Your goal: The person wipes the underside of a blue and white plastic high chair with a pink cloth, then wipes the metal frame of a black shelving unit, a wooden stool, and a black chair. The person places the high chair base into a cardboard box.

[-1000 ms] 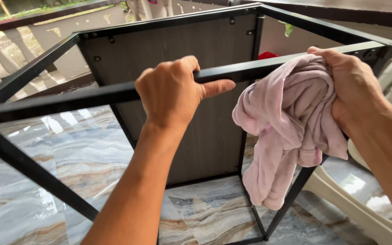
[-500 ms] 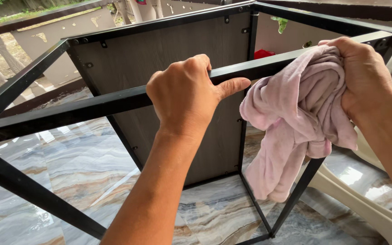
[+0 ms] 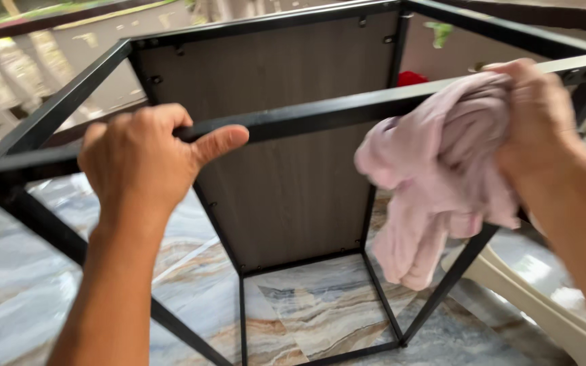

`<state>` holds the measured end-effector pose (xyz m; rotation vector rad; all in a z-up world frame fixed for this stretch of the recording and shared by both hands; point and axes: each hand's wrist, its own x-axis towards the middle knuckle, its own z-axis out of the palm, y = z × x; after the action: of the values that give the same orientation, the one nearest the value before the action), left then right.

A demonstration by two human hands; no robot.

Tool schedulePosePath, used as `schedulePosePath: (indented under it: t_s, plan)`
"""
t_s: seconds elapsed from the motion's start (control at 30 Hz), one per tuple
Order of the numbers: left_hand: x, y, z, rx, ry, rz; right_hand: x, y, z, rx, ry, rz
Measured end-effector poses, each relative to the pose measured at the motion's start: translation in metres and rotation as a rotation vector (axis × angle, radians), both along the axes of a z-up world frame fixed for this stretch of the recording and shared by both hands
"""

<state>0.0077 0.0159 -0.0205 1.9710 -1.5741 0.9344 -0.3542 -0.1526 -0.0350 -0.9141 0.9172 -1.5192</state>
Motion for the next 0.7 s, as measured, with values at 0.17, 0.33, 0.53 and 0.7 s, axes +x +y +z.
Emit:
schedulePosePath:
  t_s: [0.17,0.33,0.53,0.7]
  plan:
    - [-0.028,0.027,-0.009,-0.123,0.057,-0.049,0.033,0.059,-0.007,0.027,-0.108,0.118]
    - [-0.016,0.020,-0.016,-0.270,0.055,-0.195,0.022,0.056,-0.009,0.002,-0.043,0.150]
    - [-0.011,0.025,-0.022,-0.317,0.053,-0.248,0.007,0.030,-0.027,0.002,-0.129,0.188]
    - [-0.003,0.023,-0.026,-0.382,0.014,-0.309,0.013,0.047,-0.025,0.037,-0.181,0.139]
